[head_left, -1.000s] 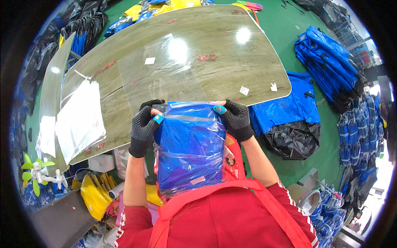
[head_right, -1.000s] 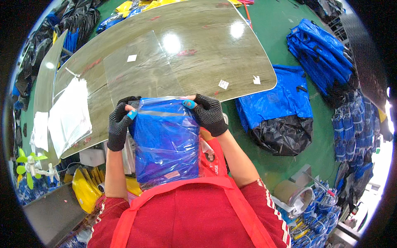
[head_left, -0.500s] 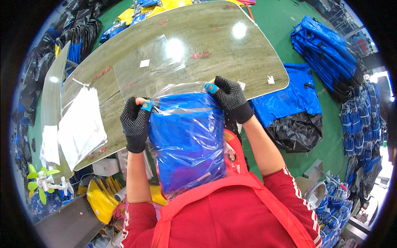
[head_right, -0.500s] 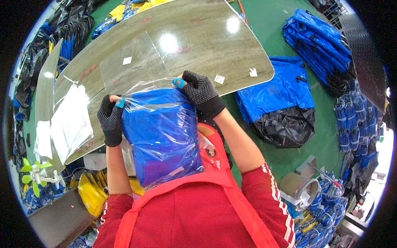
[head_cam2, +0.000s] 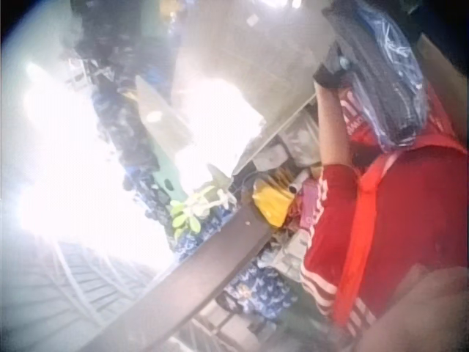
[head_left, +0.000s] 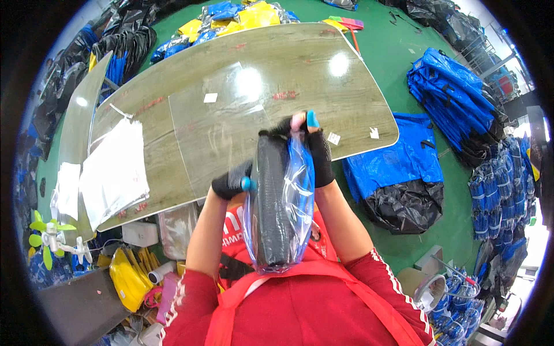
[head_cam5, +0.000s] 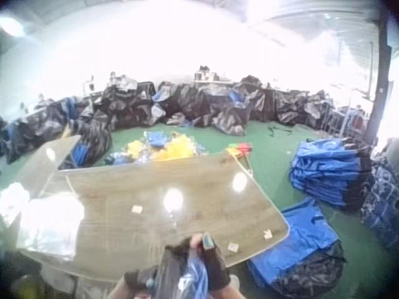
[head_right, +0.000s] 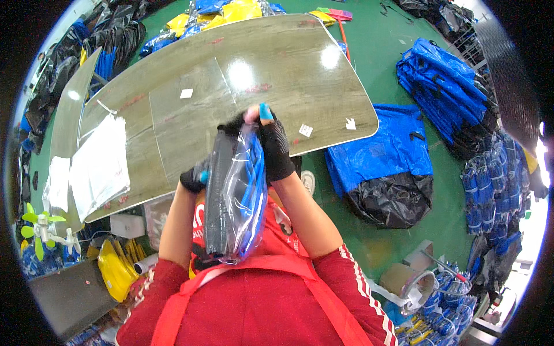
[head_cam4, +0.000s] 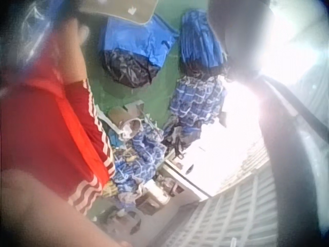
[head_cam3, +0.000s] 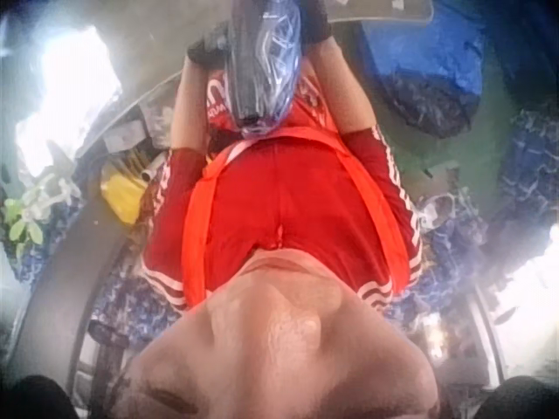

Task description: The person folds blue and black plastic bags on a table, then places each folded bag into a clear plastic sleeve. The person repeats this process multiple times, handling the bags and sleeves by hand.

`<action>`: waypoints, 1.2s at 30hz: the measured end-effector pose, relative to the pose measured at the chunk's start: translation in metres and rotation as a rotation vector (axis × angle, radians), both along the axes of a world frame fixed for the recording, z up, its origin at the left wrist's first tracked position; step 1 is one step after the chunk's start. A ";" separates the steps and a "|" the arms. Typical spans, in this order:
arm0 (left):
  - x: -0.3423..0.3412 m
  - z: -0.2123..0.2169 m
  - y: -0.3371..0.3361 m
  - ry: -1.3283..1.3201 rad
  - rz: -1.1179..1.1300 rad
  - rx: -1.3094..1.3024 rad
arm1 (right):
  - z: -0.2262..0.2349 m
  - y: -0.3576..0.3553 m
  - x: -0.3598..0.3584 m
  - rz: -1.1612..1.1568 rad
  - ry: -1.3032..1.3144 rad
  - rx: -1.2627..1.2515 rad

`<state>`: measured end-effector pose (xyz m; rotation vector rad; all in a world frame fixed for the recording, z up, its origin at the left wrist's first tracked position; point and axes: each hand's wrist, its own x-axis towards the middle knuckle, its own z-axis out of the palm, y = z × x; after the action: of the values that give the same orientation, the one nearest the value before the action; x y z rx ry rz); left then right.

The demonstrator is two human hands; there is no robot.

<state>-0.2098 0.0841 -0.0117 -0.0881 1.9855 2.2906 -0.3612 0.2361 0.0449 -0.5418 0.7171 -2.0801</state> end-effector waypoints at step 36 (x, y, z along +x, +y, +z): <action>0.047 0.062 0.028 0.015 0.724 0.100 | 0.024 0.048 0.010 -0.266 0.776 0.565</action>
<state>-0.1631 0.1119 0.0507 -0.9194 2.0706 2.7765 -0.3508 0.2844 0.0692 -0.9645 1.8336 -1.7336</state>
